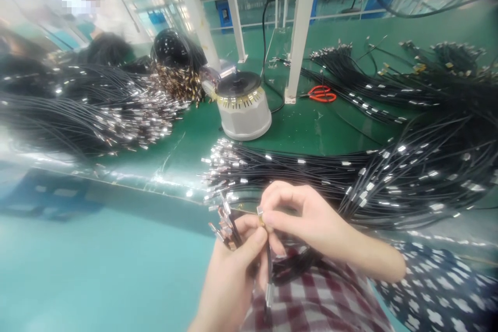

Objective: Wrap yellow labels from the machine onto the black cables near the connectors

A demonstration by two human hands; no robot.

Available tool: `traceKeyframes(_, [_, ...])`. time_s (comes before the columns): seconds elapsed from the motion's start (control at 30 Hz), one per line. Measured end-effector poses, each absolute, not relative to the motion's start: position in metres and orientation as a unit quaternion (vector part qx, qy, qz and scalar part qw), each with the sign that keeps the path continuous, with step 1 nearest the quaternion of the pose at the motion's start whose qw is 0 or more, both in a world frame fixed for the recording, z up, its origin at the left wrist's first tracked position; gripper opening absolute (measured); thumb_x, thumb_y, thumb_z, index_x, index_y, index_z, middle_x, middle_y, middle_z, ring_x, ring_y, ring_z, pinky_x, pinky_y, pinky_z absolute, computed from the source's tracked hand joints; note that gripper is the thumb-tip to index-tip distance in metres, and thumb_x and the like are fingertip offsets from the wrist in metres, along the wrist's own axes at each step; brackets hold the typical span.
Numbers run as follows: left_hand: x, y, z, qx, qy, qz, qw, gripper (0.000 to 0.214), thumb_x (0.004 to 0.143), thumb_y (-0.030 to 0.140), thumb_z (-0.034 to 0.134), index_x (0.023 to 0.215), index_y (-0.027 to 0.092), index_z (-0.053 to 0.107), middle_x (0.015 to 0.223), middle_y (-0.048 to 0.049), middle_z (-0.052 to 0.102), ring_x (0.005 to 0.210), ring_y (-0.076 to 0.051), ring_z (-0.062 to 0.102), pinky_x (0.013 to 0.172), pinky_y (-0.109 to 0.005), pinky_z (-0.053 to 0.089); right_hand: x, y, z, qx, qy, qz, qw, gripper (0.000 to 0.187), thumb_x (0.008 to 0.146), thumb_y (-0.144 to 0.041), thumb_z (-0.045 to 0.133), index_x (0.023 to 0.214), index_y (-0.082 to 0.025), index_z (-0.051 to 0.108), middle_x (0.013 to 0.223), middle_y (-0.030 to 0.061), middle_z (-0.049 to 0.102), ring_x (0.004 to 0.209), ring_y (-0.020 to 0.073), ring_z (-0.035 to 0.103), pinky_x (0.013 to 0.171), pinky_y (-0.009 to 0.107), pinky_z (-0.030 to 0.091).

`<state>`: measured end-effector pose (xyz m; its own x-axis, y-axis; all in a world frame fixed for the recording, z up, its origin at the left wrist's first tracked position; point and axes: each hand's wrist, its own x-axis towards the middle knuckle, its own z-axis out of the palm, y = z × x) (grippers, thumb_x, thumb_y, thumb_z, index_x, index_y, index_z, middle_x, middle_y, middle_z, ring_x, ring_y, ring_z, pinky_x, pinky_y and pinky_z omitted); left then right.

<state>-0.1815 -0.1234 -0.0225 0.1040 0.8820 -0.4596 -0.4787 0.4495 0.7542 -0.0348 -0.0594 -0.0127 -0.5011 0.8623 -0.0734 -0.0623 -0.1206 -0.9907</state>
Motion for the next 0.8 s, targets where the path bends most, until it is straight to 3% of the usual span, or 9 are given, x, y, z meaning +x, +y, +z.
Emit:
traceKeyframes(0.13, [-0.183, -0.122, -0.023, 0.217, 0.476, 0.472, 0.710, 0.019, 0.077, 0.029, 0.075, 0.080, 0.016, 0.062, 0.059, 0.0018, 0.061, 0.035, 0.000, 0.032, 0.036, -0.013, 0.022, -0.037, -0.065, -0.010, -0.379, -0.614, 0.578, 0.381, 0.013, 0.080, -0.012, 0.062, 0.068, -0.017, 0.058, 0.084, 0.0019, 0.059, 0.081, 0.0153, 0.058, 0.080, 0.032, 0.046])
traceKeyframes(0.27, [-0.184, -0.122, -0.020, 0.201, 0.489, 0.484, 0.698, 0.021, 0.070, 0.020, 0.080, 0.068, 0.015, 0.059, 0.058, 0.0002, 0.062, 0.050, -0.006, 0.051, 0.048, -0.013, 0.038, -0.035, -0.067, -0.005, -0.385, -0.633, 0.553, 0.380, 0.011, 0.080, -0.011, 0.063, 0.071, -0.017, 0.063, 0.088, 0.0016, 0.060, 0.083, 0.0144, 0.059, 0.081, 0.030, 0.046])
traceKeyframes(0.33, [-0.184, -0.122, -0.019, 0.213, 0.491, 0.485, 0.691, 0.019, 0.072, 0.021, 0.078, 0.067, 0.014, 0.061, 0.058, -0.0013, 0.065, 0.047, -0.005, 0.051, 0.045, -0.012, 0.035, -0.033, -0.064, -0.002, -0.382, -0.618, 0.589, 0.354, 0.010, 0.078, -0.014, 0.068, 0.069, -0.017, 0.067, 0.088, 0.0018, 0.061, 0.082, 0.0144, 0.060, 0.081, 0.030, 0.047])
traceKeyframes(0.47, [-0.184, -0.125, -0.018, 0.238, 0.474, 0.478, 0.700, 0.020, 0.078, 0.026, 0.073, 0.068, 0.013, 0.062, 0.059, -0.0039, 0.068, 0.031, 0.000, 0.034, 0.034, -0.014, 0.017, -0.029, -0.054, -0.003, -0.370, -0.581, 0.657, 0.306, 0.005, 0.073, -0.020, 0.076, 0.073, -0.017, 0.072, 0.089, 0.0025, 0.063, 0.084, 0.0160, 0.060, 0.084, 0.032, 0.046])
traceKeyframes(0.7, [-0.188, -0.125, -0.022, 0.234, 0.400, 0.442, 0.768, 0.023, 0.073, 0.032, 0.078, 0.070, 0.013, 0.064, 0.057, -0.0059, 0.069, 0.032, 0.000, 0.033, 0.033, -0.013, 0.014, -0.027, -0.043, -0.014, -0.227, -0.481, 0.810, 0.246, 0.004, 0.073, -0.015, 0.075, 0.073, -0.017, 0.072, 0.099, 0.0007, 0.056, 0.086, 0.0104, 0.058, 0.083, 0.026, 0.046])
traceKeyframes(0.8, [-0.190, -0.124, -0.023, 0.240, 0.390, 0.430, 0.778, 0.027, 0.073, 0.035, 0.077, 0.068, 0.012, 0.063, 0.053, -0.0048, 0.067, 0.032, -0.001, 0.033, 0.034, -0.014, 0.014, -0.029, -0.041, -0.015, -0.205, -0.472, 0.823, 0.240, 0.006, 0.077, -0.019, 0.073, 0.073, -0.016, 0.072, 0.102, 0.0021, 0.056, 0.090, 0.0117, 0.058, 0.085, 0.026, 0.046])
